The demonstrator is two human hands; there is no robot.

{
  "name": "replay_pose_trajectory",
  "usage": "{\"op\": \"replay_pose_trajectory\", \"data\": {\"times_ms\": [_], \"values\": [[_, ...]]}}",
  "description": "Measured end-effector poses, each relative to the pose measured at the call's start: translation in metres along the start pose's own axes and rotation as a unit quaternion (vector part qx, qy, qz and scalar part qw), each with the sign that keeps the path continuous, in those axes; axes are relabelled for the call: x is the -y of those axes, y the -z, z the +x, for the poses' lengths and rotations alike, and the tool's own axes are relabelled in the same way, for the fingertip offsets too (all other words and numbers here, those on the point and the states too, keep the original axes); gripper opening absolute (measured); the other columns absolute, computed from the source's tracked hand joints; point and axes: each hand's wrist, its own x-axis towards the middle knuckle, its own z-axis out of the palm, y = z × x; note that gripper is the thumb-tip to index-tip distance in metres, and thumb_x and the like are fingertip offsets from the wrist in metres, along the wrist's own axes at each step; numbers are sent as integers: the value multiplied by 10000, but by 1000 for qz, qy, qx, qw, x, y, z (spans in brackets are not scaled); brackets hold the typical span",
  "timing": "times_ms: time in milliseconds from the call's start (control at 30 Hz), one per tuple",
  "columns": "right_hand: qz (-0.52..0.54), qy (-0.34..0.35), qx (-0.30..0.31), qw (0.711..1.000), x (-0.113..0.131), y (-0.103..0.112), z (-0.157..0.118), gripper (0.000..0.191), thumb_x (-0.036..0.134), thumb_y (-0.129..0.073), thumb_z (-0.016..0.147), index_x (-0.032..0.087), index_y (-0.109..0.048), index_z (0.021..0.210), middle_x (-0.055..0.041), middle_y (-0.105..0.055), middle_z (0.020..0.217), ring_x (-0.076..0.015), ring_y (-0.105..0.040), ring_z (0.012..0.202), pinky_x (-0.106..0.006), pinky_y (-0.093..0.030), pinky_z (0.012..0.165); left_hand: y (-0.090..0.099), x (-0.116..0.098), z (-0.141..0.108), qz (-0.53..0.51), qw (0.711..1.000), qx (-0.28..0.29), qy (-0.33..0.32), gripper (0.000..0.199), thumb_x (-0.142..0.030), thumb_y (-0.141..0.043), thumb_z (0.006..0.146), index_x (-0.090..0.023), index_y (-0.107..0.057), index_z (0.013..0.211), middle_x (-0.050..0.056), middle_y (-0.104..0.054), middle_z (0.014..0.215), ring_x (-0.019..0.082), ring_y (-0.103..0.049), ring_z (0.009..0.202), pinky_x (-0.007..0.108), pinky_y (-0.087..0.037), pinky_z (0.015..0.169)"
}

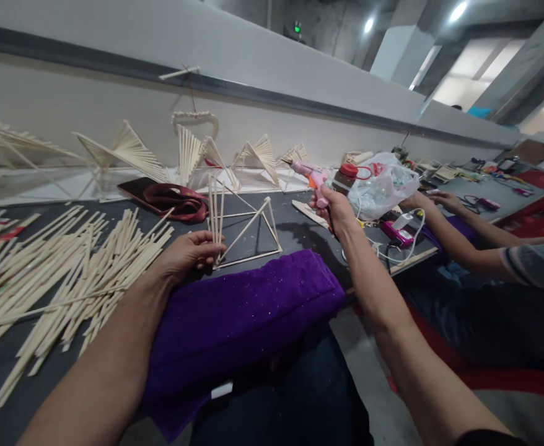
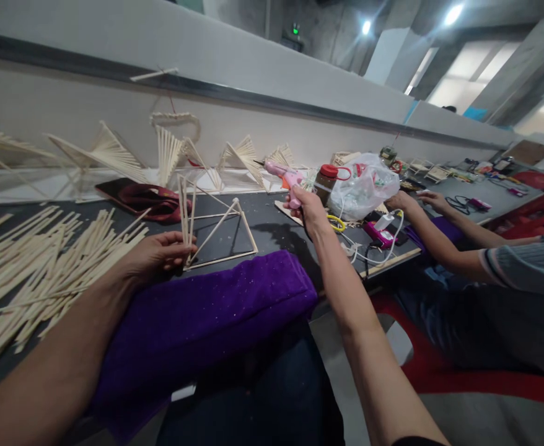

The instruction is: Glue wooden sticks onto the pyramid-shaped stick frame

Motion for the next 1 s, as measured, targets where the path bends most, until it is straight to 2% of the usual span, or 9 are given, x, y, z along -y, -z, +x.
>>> {"op": "replay_pose_trajectory", "data": {"times_ms": [67, 167, 300, 400, 533, 667, 833, 1000], "values": [[69, -19, 40, 997, 5, -24, 7, 283, 439, -630, 817, 166, -595, 884, -10, -655, 726, -72, -586, 531, -152, -448, 420, 0, 0, -1, -1, 1000, 3, -8, 422, -266, -862, 571, -127, -631, 895, 5, -619, 600, 38, -449, 401, 121, -280, 341], [115, -15, 65, 991, 8, -57, 19, 220, 389, -571, 879, 171, -586, 890, 5, -660, 715, -58, -582, 510, -134, -423, 386, 0, 0, -2, -7, 1000, 3, -5, 446, -274, -863, 556, -125, -623, 901, 15, -633, 626, 40, -455, 410, 120, -270, 340], [159, -21, 109, 981, 1, -82, 30, 236, 394, -473, 897, 182, -571, 868, 18, -636, 711, -57, -554, 488, -149, -399, 367, 1, 1, -3, -16, 1000, 4, -3, 433, -272, -853, 566, -129, -618, 900, 8, -628, 631, 33, -441, 408, 119, -267, 340], [156, -24, 133, 979, -5, -82, 33, 238, 377, -429, 865, 183, -566, 856, 4, -628, 707, -77, -551, 499, -176, -405, 378, 1, 3, -1, -14, 1000, 6, -9, 409, -266, -846, 580, -128, -624, 894, -5, -604, 600, 32, -433, 406, 118, -262, 341], [145, -3, 141, 979, -8, -73, 30, 179, 305, -482, 772, 183, -563, 875, 11, -628, 734, -75, -536, 508, -185, -420, 410, 2, 4, 1, -13, 1000, 3, -6, 400, -264, -844, 581, -132, -624, 888, -5, -601, 590, 33, -424, 401, 123, -260, 342], [129, 3, 144, 981, -9, -69, 24, 234, 264, -529, 705, 186, -566, 923, 19, -626, 769, -69, -545, 537, -169, -415, 417, 2, 4, 0, -3, 1000, -2, -7, 393, -261, -842, 586, -137, -625, 889, -10, -597, 586, 35, -431, 406, 125, -259, 349], [127, 13, 154, 980, -9, -69, 16, 249, 273, -590, 672, 176, -560, 900, 32, -600, 745, -71, -558, 541, -166, -400, 390, 1, 5, -5, -20, 1000, 12, -6, 322, -223, -829, 601, -156, -617, 834, -45, -529, 509, 40, -414, 382, 140, -255, 355], [101, 44, 172, 979, -4, -69, 13, 237, 323, -623, 687, 205, -525, 868, 55, -561, 668, -67, -523, 477, -173, -378, 381, 0, 5, -8, -34, 999, 18, -2, 247, -176, -806, 609, -166, -630, 782, -22, -557, 529, 40, -415, 378, 157, -262, 367]]}}
